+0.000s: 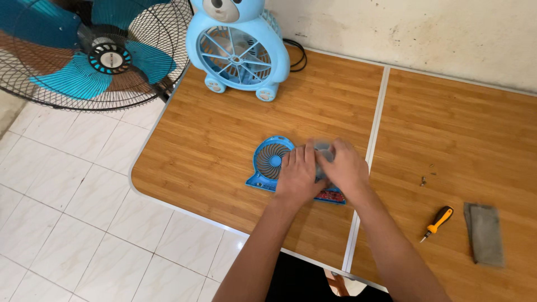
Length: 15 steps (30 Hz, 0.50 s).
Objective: The person wipes a wooden table with a cloth, then uses a screwdriver to remove screws from a small blue electric fan. They separate the fan housing and internal components, placing the parts on the table. The person then wipes the disassembled fan parts with the cloth.
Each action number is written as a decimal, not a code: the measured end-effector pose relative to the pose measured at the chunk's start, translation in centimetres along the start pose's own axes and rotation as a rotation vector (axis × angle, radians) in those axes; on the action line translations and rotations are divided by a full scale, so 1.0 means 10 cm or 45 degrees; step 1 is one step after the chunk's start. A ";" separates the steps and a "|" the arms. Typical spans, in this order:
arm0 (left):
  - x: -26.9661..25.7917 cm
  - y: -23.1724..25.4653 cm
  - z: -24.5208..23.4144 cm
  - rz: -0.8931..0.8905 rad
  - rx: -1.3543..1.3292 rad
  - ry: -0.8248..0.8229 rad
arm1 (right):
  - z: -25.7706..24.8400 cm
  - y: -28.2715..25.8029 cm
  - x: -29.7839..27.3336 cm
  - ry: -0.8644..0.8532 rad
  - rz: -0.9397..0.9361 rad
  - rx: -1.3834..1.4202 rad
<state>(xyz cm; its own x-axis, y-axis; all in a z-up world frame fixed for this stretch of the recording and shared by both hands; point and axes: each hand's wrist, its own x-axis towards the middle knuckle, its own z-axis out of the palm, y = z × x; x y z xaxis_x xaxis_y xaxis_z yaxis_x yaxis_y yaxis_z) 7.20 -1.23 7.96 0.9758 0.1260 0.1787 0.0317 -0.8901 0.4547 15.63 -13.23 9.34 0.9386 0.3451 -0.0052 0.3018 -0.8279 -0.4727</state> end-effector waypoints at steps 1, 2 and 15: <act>-0.03 -0.03 -0.04 0.001 0.005 0.044 | -0.02 -0.04 -0.01 0.001 0.007 0.063; -0.07 -0.08 -0.07 0.003 0.010 0.088 | -0.02 -0.08 -0.02 -0.009 -0.015 0.097; -0.86 -0.92 -0.74 -0.275 -0.097 0.455 | 0.59 -0.88 -0.13 -0.263 -0.524 0.902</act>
<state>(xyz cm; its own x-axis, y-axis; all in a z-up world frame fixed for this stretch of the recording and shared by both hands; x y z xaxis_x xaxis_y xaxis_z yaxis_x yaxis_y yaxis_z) -3.06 9.09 8.69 0.8116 0.4621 0.3573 0.1982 -0.7933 0.5757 10.79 -3.80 8.24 0.7066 0.6893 0.1597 0.3716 -0.1695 -0.9128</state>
